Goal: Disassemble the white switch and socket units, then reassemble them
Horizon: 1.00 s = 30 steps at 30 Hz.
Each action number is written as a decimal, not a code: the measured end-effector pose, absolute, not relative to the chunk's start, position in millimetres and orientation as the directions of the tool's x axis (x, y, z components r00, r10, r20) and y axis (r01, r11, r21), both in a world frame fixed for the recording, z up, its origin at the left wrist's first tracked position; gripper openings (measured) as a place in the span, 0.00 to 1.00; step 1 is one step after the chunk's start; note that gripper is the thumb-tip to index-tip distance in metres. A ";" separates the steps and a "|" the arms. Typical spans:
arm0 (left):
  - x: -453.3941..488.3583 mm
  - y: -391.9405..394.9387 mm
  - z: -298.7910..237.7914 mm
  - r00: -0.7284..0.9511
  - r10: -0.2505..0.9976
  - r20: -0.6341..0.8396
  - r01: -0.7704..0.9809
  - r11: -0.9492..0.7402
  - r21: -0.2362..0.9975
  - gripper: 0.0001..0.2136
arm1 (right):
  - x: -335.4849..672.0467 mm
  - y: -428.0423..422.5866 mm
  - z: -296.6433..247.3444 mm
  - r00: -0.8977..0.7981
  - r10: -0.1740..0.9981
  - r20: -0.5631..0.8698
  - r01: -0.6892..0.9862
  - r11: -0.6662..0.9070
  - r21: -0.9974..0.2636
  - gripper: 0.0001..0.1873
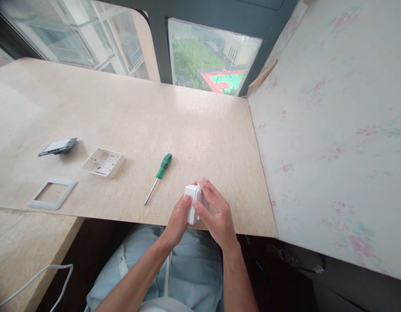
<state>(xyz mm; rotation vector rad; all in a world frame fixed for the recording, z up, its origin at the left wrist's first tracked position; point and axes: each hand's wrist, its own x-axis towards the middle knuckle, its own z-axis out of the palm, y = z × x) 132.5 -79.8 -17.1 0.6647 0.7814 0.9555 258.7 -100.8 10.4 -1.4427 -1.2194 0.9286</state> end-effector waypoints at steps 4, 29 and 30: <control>130.1 -78.3 -16.0 0.372 0.880 -0.295 -0.445 0.448 0.775 0.31 | 256.7 -99.7 13.9 0.192 0.981 0.027 0.223 -0.017 -0.975 0.26; 123.3 -74.9 -20.4 0.424 0.871 -0.250 -0.417 0.433 0.799 0.30 | 235.7 -96.7 11.4 0.368 0.928 0.054 0.229 -0.034 -0.973 0.21; 123.4 -74.9 -20.1 0.423 0.871 -0.251 -0.418 0.434 0.798 0.30 | 235.8 -96.7 11.2 0.371 0.927 0.053 0.226 -0.035 -0.974 0.21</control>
